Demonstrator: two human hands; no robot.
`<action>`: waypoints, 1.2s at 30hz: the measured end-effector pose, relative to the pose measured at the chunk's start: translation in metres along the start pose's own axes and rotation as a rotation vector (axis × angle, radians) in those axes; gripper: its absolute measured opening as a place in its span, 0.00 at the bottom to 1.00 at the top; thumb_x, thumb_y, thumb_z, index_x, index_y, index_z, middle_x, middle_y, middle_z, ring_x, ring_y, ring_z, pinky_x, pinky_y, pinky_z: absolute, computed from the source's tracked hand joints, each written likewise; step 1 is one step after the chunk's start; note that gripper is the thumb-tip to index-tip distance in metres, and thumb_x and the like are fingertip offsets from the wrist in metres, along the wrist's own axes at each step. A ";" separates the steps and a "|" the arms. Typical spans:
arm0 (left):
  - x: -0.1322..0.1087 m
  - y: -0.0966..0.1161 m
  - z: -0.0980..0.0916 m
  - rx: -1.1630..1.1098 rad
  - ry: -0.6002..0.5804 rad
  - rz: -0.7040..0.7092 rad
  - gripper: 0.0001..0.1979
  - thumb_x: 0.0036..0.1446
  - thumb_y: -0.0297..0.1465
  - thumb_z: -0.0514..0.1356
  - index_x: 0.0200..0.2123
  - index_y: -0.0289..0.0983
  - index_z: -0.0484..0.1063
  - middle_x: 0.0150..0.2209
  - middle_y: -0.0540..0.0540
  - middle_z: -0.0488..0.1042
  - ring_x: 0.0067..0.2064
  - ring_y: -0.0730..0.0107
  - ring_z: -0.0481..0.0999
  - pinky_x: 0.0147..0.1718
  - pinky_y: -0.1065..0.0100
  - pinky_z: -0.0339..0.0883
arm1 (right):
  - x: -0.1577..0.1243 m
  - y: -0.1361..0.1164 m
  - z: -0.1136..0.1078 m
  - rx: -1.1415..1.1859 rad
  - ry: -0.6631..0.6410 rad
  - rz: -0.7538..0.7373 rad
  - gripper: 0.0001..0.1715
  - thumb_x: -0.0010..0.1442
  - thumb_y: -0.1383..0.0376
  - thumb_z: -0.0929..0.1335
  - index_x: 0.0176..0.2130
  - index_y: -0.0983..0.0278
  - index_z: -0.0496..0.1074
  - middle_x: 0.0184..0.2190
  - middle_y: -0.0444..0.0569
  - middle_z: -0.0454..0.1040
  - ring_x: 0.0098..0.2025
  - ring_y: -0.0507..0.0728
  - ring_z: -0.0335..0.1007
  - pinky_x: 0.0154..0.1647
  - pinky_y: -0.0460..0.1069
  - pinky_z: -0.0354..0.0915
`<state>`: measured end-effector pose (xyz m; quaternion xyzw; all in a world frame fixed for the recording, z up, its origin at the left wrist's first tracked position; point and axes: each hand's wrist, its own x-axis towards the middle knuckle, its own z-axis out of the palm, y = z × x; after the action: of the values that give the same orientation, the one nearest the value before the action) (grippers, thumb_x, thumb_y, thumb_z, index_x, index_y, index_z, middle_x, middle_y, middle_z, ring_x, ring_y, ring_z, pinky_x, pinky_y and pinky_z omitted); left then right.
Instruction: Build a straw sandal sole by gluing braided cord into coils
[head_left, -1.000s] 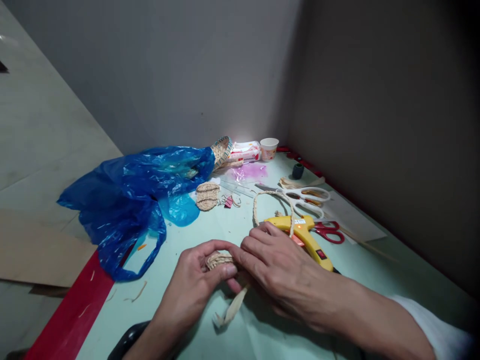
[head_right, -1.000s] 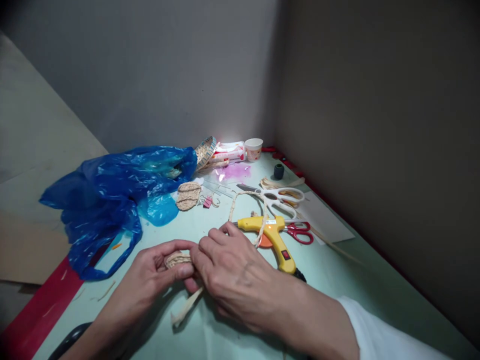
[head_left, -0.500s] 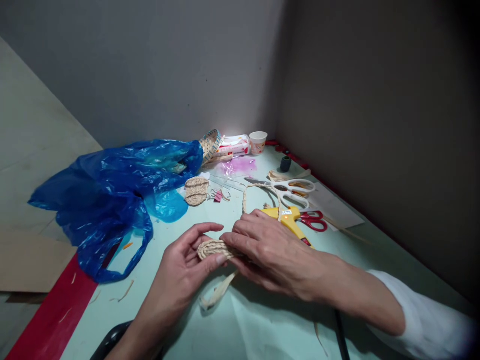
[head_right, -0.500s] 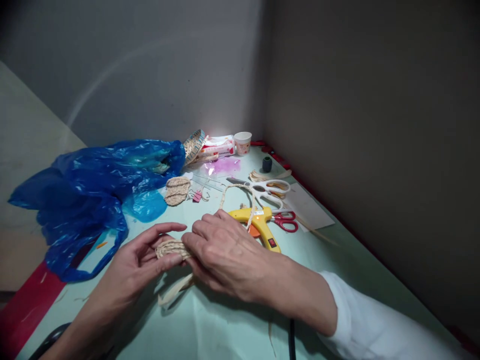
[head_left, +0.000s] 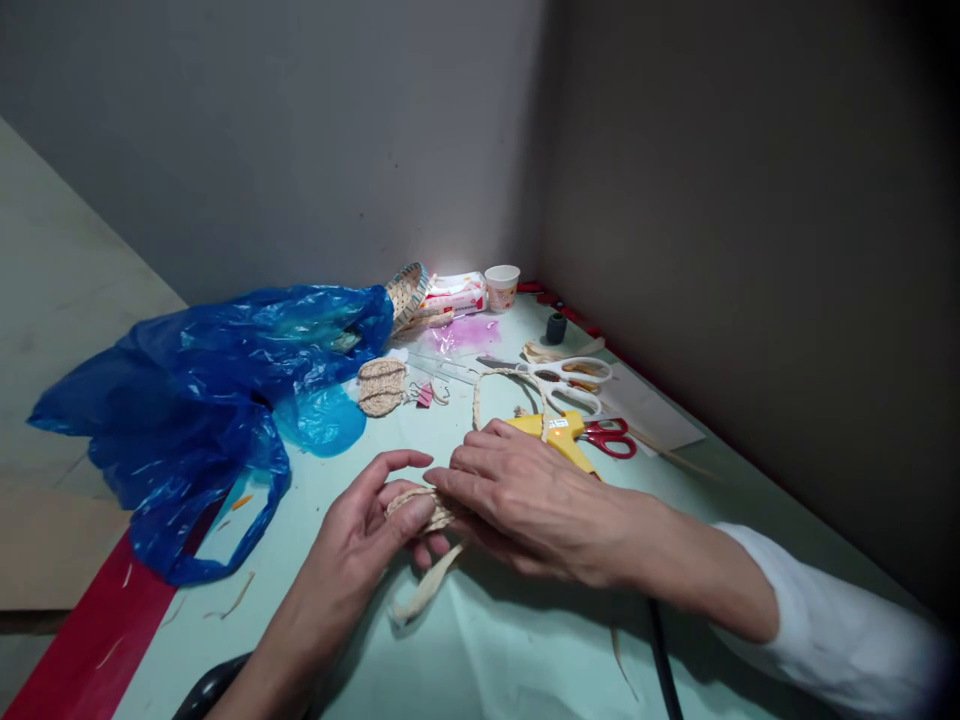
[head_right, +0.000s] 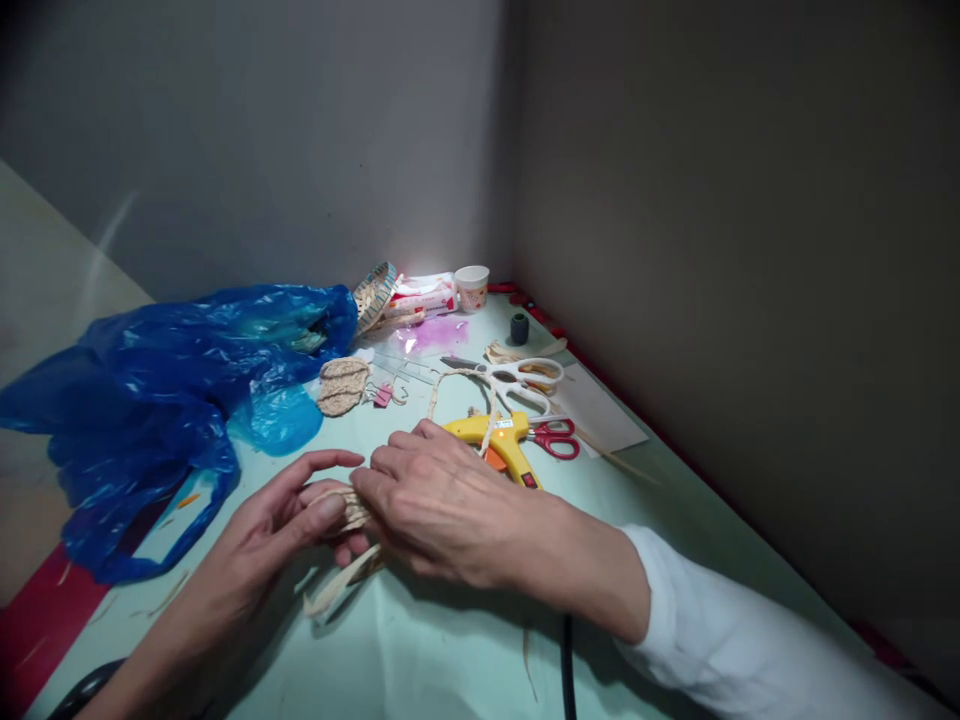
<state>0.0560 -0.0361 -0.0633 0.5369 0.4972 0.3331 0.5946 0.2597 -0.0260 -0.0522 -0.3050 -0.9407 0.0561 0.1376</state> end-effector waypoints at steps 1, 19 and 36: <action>0.000 -0.001 0.000 0.011 -0.014 0.004 0.21 0.62 0.42 0.61 0.54 0.39 0.66 0.26 0.48 0.79 0.31 0.66 0.78 0.35 0.68 0.68 | 0.000 0.000 -0.001 0.005 0.006 0.007 0.14 0.71 0.64 0.61 0.51 0.67 0.68 0.35 0.50 0.71 0.36 0.57 0.61 0.42 0.53 0.57; -0.001 0.002 -0.005 -0.247 0.151 0.067 0.19 0.56 0.40 0.67 0.46 0.34 0.73 0.25 0.45 0.81 0.29 0.67 0.76 0.34 0.70 0.66 | 0.003 0.027 -0.010 1.121 0.352 0.474 0.21 0.64 0.56 0.68 0.52 0.64 0.67 0.30 0.43 0.70 0.29 0.52 0.71 0.30 0.47 0.66; 0.000 -0.004 -0.013 0.009 0.057 0.032 0.21 0.55 0.43 0.66 0.47 0.36 0.72 0.24 0.47 0.78 0.28 0.68 0.72 0.28 0.70 0.63 | 0.004 0.017 0.001 1.310 0.361 0.457 0.17 0.61 0.61 0.71 0.49 0.63 0.71 0.36 0.43 0.70 0.28 0.48 0.69 0.32 0.46 0.66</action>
<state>0.0428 -0.0329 -0.0661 0.5378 0.5069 0.3553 0.5723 0.2655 -0.0102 -0.0554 -0.3536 -0.5890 0.5854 0.4306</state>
